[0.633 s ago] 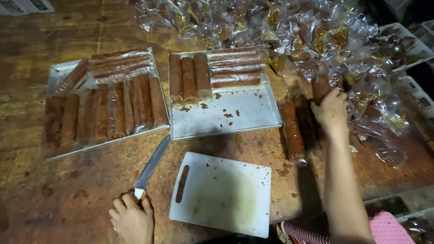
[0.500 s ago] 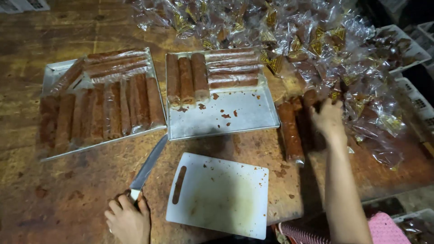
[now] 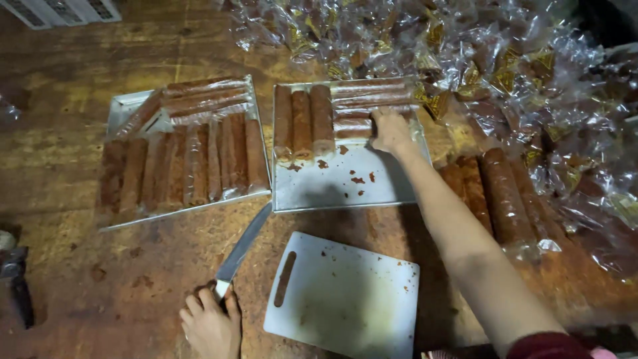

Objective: Cutting long food rolls into smaller segments on a cutting board using a knife

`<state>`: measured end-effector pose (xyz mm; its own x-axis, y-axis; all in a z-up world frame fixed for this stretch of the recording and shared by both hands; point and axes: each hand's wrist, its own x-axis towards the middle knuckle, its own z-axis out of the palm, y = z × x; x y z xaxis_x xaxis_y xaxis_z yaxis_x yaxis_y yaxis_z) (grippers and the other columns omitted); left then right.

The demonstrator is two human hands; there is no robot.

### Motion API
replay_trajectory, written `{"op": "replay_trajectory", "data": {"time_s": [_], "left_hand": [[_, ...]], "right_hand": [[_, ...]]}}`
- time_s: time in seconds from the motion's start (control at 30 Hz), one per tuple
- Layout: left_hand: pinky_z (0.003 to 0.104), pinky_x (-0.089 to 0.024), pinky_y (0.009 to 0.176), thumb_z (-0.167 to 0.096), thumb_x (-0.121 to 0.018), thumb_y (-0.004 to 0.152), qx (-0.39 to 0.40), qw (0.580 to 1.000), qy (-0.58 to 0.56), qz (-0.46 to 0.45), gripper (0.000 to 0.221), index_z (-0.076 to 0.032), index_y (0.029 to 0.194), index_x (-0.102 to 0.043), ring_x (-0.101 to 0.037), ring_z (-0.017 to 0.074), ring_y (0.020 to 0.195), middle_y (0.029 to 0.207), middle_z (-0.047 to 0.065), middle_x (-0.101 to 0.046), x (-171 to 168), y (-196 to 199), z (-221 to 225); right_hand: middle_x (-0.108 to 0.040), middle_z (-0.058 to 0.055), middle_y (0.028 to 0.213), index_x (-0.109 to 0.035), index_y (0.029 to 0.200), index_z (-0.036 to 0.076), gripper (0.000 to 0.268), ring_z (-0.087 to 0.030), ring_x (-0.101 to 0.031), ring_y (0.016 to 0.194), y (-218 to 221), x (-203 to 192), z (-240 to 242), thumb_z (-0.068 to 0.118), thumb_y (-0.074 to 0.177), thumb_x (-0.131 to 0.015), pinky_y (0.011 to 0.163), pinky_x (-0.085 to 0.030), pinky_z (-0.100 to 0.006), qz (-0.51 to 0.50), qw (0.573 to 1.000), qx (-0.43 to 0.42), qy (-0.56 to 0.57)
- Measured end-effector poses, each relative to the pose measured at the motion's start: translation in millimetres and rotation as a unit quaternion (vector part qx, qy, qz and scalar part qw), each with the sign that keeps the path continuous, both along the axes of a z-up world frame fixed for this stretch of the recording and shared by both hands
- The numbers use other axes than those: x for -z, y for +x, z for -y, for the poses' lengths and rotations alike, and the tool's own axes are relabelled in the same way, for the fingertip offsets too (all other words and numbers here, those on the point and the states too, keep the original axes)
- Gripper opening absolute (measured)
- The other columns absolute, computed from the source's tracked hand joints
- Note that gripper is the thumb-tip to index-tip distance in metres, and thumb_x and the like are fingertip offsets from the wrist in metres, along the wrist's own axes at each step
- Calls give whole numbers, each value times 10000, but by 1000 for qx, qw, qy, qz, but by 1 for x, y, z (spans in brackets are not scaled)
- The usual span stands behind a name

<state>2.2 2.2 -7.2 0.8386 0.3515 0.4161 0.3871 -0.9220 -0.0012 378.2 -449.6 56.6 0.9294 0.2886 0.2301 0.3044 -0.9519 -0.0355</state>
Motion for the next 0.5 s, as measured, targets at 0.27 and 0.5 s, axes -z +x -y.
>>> {"op": "replay_trajectory", "data": {"time_s": [0.27,0.5], "left_hand": [[529,-458,805,-486,-615,908,19,999,-47,5,424,-81,1027,-573,-560,416,957,1052,179,-570,-3,-3,-1],[514,-381,914,-277,-638,947,178,916,-318,165,346,6,1140,-594,-506,429,1011,1071,224,-535,-57,-10,56]], "right_hand": [[-707,-52,918,-680,1003,112,450,-188,-695,811,-59,-9,-18,431,734,-851,712,-574,-288,-310,928,157,134],[-685,-76,1178,-601,1225,135,359,-223,-627,1052,-189,-50,-32,13,888,-623,868,-543,-388,-80,953,-90,279]]}}
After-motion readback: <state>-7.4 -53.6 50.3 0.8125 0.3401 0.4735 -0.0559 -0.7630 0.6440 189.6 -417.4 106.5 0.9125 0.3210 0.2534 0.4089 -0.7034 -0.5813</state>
